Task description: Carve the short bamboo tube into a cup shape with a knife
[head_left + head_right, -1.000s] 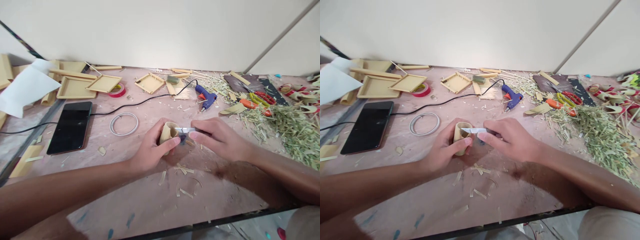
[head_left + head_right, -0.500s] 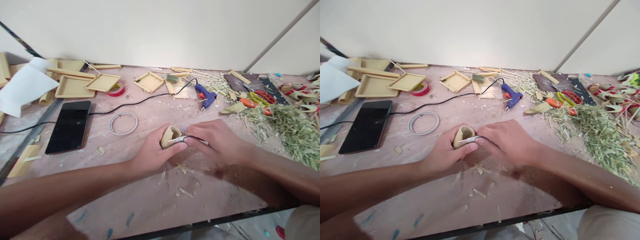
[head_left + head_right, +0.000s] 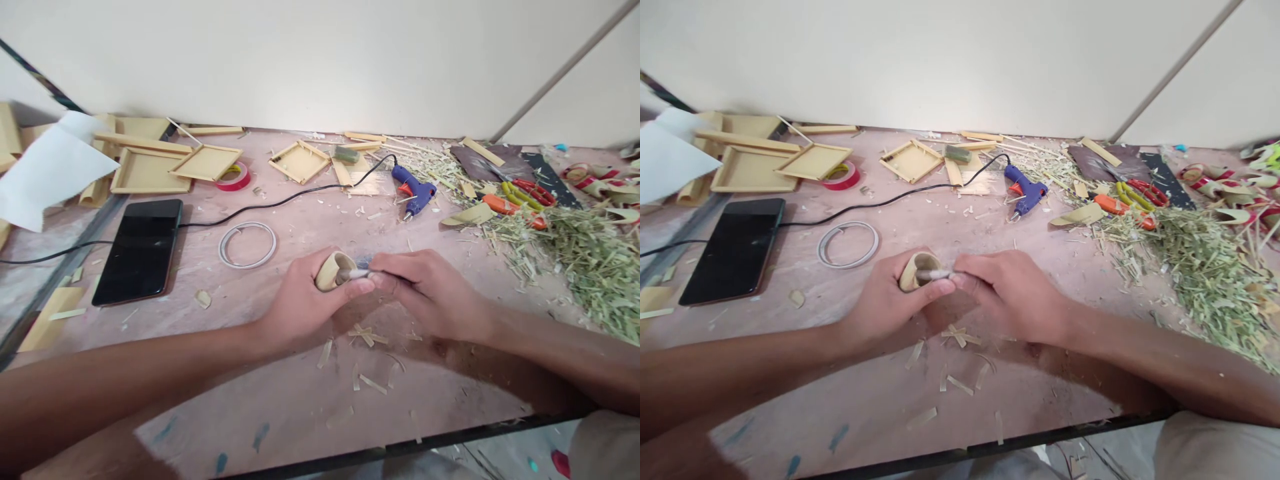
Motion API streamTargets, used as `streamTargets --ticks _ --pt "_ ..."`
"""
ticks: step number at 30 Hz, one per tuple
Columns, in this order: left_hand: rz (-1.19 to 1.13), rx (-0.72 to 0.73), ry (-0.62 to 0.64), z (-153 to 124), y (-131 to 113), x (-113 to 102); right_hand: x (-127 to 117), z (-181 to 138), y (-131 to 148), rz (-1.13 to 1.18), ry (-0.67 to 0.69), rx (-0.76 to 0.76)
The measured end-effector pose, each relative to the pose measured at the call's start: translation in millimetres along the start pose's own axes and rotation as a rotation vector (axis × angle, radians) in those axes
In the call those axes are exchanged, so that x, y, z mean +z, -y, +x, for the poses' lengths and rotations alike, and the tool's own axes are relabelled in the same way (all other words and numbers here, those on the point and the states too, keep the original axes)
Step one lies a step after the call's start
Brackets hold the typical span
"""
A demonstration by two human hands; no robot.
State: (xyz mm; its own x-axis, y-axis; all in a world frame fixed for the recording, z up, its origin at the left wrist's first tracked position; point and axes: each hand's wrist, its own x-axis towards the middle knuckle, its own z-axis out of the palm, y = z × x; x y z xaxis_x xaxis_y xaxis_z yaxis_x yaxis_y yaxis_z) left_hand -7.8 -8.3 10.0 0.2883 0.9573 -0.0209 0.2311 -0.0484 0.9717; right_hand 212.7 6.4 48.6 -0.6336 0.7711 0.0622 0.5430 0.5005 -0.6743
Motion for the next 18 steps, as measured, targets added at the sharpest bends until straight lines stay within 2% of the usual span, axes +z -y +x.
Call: streamTargets --ticks 2,4,6,10,13,18 --pt "-0.03 0.004 -0.006 0 0 1 1 2 -1 0.102 -0.142 0.018" --pt "-0.064 0.011 -0.005 1 1 1 -4 4 -3 0.126 -0.213 -0.012" --pt "-0.098 0.008 -0.016 1 1 0 -11 5 -3 0.085 -0.148 -0.059" --pt "-0.095 0.032 0.021 1 -1 -5 -21 6 -3 -0.107 0.077 -0.125" --pt "-0.051 0.059 0.055 1 -1 -6 -19 6 -1 -0.185 0.122 -0.142" --pt "0.036 0.081 0.091 -1 0 -3 -14 4 4 -0.175 0.153 -0.121"
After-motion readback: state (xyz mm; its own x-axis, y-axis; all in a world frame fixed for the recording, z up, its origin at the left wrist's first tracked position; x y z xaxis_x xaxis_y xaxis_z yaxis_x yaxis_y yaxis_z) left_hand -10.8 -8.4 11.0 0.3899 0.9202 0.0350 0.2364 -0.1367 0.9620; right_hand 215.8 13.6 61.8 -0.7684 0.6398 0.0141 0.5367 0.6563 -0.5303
